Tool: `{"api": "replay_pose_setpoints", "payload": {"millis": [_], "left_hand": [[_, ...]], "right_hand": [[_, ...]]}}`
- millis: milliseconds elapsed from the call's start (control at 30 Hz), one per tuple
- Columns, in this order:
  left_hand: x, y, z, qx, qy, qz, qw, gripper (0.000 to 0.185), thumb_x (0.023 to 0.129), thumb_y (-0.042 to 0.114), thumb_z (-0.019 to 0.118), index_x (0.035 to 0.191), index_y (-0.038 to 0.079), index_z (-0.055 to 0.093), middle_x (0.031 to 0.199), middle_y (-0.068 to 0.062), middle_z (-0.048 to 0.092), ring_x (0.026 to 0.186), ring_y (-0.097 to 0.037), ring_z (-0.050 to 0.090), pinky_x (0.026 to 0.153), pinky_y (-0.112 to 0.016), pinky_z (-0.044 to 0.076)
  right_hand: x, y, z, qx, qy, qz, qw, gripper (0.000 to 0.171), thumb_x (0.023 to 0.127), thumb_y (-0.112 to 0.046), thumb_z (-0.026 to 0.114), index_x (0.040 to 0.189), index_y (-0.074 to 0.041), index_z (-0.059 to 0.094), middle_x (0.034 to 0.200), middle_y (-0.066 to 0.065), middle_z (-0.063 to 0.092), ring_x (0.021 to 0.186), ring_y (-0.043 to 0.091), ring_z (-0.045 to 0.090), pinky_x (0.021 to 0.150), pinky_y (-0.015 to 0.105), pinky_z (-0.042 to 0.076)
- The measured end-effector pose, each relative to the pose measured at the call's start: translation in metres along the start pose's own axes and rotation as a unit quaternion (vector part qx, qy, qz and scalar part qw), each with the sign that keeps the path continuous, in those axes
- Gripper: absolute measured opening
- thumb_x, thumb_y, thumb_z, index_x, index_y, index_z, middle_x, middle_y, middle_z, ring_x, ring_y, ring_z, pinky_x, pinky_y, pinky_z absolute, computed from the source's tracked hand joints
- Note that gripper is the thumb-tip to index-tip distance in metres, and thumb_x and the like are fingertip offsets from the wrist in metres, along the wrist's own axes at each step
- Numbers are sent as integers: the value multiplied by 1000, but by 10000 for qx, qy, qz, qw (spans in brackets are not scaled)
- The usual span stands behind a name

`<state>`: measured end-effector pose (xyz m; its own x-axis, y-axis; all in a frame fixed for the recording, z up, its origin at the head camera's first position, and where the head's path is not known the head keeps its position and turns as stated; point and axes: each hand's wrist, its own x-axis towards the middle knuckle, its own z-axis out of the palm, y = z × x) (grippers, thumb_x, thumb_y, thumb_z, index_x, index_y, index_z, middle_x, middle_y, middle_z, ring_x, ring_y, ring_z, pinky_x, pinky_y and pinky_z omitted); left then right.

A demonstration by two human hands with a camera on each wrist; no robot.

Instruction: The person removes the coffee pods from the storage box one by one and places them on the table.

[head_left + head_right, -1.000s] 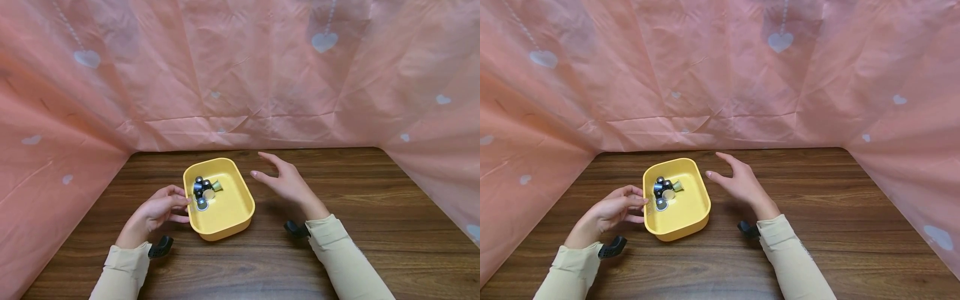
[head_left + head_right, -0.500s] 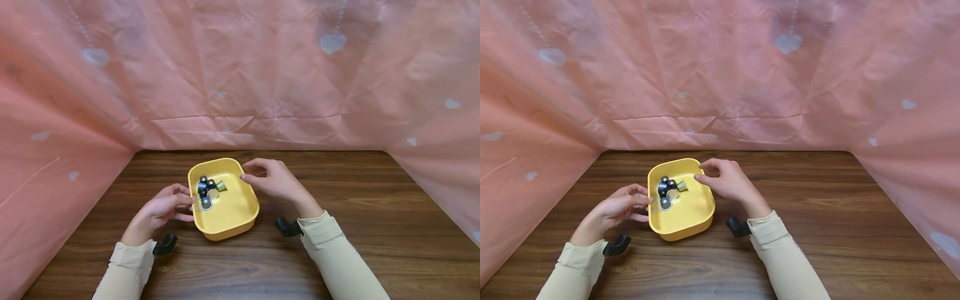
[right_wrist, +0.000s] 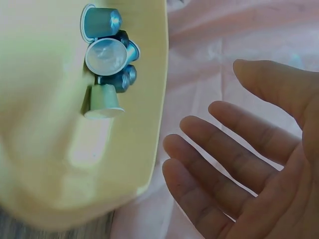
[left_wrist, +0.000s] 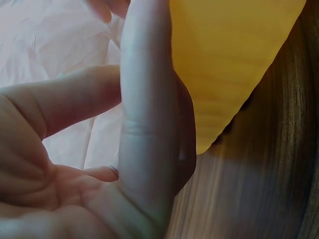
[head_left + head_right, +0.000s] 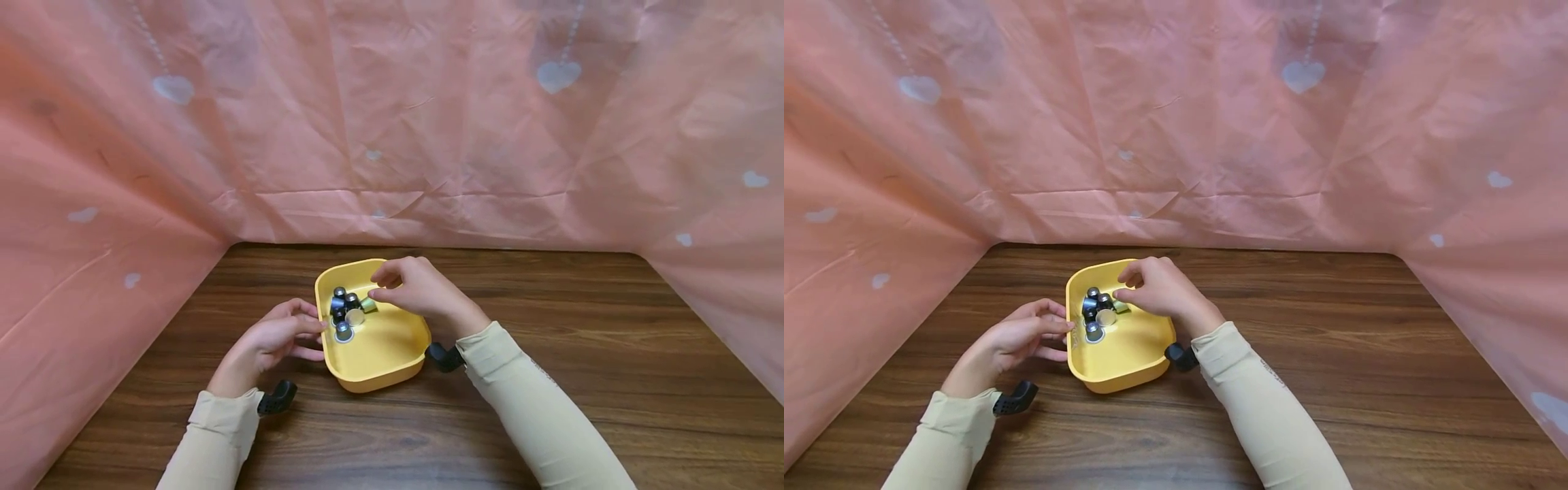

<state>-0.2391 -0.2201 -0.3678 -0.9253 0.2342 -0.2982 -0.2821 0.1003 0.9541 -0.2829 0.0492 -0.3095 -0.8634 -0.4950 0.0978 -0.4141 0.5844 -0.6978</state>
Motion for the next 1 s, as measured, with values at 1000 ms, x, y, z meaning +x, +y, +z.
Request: {"api": "replay_pose_setpoints", "payload": {"millis": [1000], "left_hand": [[6, -7, 16, -185, -7, 50, 9998, 35, 103, 2, 60, 128, -2, 37, 105, -13, 63, 89, -21, 67, 80, -42, 70]], "right_hand": [[55, 15, 37, -186, 635, 553, 9963, 31, 98, -25, 77, 125, -8, 77, 118, 8, 81, 116, 25, 73, 103, 40, 59]]}}
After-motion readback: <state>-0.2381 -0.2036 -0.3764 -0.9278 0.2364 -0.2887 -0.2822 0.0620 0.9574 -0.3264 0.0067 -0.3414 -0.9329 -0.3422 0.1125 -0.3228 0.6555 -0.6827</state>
